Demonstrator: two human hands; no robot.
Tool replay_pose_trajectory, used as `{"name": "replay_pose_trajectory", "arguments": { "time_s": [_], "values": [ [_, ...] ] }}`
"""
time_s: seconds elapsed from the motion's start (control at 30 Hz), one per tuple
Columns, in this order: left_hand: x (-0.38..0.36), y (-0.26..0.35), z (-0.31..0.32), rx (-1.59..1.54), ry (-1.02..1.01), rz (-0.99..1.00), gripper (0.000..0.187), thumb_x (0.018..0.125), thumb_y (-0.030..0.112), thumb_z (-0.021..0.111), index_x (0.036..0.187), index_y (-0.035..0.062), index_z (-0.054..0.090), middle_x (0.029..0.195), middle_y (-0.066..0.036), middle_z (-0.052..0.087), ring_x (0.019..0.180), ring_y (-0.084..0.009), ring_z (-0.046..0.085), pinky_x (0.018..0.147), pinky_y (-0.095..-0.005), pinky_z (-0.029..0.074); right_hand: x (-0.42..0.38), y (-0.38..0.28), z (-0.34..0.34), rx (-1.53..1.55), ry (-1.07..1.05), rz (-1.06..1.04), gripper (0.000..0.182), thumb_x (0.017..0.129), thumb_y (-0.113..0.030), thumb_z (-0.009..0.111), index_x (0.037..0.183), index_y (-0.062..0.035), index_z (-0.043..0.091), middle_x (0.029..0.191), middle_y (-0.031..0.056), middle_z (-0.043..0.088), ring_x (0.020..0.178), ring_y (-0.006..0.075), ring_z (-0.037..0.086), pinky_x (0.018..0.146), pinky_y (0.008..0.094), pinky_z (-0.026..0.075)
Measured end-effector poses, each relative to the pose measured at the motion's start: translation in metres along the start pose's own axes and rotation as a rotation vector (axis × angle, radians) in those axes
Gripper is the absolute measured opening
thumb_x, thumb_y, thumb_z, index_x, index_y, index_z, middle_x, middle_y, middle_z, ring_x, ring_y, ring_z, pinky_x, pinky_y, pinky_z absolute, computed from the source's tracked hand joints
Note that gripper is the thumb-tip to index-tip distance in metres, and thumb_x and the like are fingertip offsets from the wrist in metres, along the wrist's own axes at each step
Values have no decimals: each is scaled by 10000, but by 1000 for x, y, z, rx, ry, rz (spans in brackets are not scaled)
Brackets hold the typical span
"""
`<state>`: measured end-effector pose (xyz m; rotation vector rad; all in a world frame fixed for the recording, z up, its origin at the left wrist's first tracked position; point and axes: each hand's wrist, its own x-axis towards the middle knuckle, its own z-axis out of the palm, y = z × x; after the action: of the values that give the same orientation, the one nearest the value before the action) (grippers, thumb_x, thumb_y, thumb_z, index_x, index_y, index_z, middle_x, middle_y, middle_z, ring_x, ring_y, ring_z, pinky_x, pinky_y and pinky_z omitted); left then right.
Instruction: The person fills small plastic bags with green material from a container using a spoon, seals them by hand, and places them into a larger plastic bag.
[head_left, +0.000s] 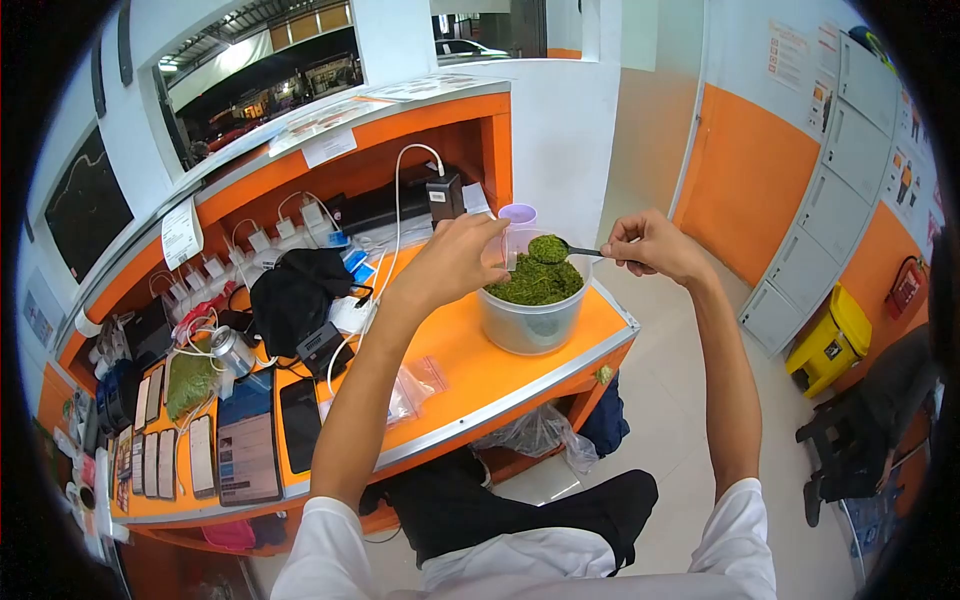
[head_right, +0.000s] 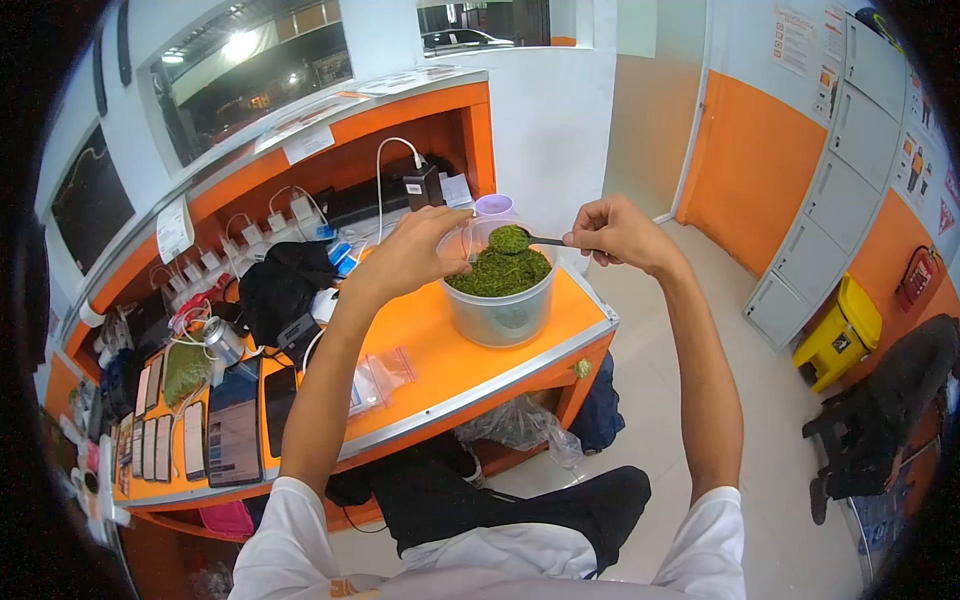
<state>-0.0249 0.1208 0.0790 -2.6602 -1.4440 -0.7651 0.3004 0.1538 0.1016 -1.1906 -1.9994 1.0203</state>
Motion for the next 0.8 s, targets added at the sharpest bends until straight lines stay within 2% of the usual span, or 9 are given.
{"name": "replay_pose_trajectory", "arguments": {
  "time_s": [0.3,0.5,0.7,0.77,0.8],
  "values": [
    [8,13,11,-54,51,85,699,800,223,854,1426,37,608,1341,-212,652,1249,-366,589,1126,-462,424,9,-7,9,-104,-20,-68,208,915,-170,797,809,-25,692,661,16,620,520,70,537,462,251,376],
    [17,18,17,-56,72,147,633,794,220,858,1355,22,642,1301,-201,674,1248,-349,599,1090,-454,424,19,-12,15,-129,-29,-78,205,926,-164,776,804,-26,687,664,16,628,533,72,546,472,254,374],
    [26,22,33,18,124,242,633,791,238,863,1349,28,650,1234,-187,688,1221,-344,603,1079,-449,428,32,-12,34,-112,-93,-144,148,894,-111,765,857,19,705,673,38,633,539,90,551,504,270,422],
    [23,28,30,39,156,243,730,773,270,878,1405,28,604,1234,-184,680,1212,-339,603,1081,-449,426,30,-19,39,-320,-29,-282,104,871,-67,741,892,32,715,733,96,687,600,165,619,573,326,491],
    [22,30,23,41,160,238,730,773,270,878,1405,28,604,1234,-184,680,1212,-339,603,1081,-449,426,29,-20,40,-322,-32,-286,104,871,-67,741,892,32,715,733,96,687,600,165,619,573,326,491]
  ]
}}
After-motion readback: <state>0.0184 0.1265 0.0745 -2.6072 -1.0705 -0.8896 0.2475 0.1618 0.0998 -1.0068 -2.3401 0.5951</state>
